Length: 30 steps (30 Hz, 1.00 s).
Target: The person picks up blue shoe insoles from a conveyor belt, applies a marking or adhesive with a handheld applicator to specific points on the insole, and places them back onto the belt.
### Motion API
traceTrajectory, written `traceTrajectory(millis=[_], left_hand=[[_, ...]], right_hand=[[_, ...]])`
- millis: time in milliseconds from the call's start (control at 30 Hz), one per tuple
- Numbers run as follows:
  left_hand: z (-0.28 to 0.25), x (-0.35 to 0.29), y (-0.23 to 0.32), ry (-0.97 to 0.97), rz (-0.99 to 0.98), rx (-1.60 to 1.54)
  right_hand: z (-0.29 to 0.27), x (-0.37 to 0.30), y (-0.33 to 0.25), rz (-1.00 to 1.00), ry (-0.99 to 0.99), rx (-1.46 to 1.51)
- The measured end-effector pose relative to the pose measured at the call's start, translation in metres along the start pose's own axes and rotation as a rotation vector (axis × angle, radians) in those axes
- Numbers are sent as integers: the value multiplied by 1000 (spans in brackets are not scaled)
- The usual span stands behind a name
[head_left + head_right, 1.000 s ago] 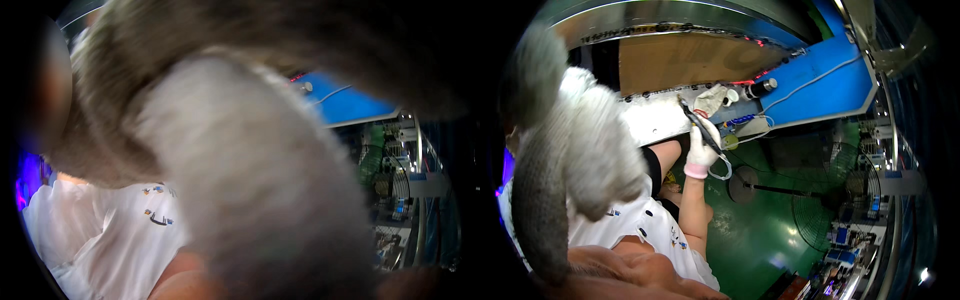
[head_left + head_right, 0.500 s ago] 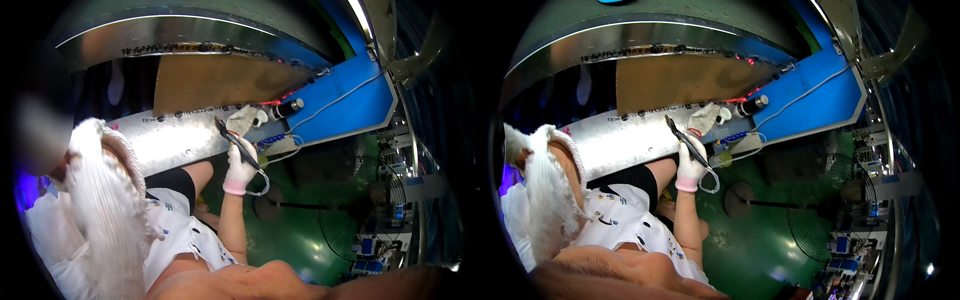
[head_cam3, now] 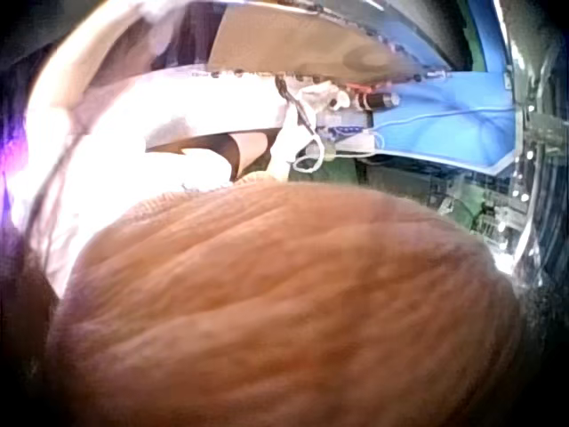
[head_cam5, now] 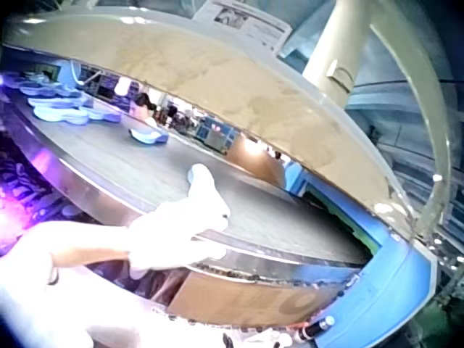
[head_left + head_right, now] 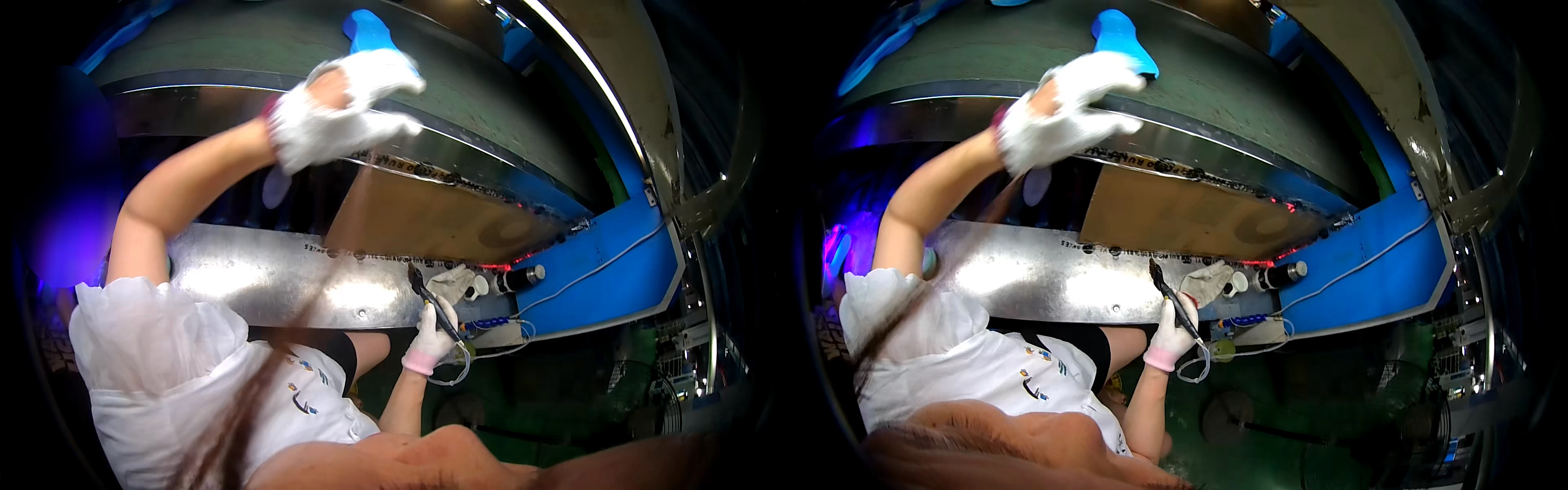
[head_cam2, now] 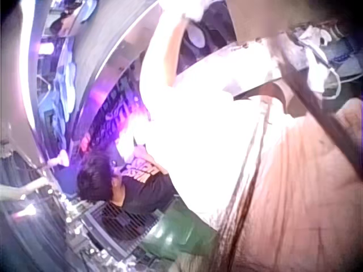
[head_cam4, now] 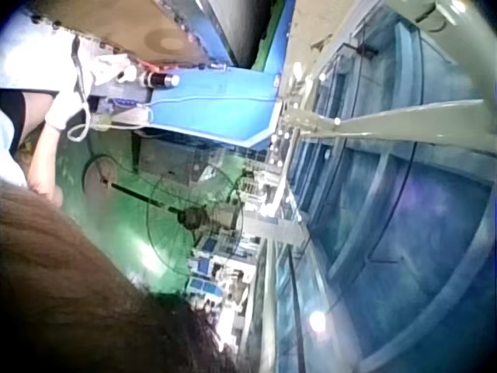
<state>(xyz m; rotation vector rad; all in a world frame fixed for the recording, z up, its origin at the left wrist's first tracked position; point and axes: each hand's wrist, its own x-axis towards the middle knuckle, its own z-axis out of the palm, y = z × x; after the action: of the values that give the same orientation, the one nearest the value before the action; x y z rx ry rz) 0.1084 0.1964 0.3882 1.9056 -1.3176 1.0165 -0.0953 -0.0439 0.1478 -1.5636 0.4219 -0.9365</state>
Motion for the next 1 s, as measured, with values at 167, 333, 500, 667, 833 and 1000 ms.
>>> traceTrajectory(millis=[167,333,500,667,833,1000], left_hand=[[44,49,-61,-564,-14,440],[-8,45,-79,-552,-236,240],[-74,17,-206,-311,-622,467],[-133,-44,-326,-664,-1038,1174],[-136,-41,-360,-826,-799,1338],[-111,-36,-417,-898,-911,1272]], right_hand=[[16,-1,-9,43,-14,-17],[12,4,4,117,-37,-28],[35,2,0,171,-2,64],[64,10,20,205,-67,17],[87,19,42,144,-5,93],[86,19,47,195,20,73]])
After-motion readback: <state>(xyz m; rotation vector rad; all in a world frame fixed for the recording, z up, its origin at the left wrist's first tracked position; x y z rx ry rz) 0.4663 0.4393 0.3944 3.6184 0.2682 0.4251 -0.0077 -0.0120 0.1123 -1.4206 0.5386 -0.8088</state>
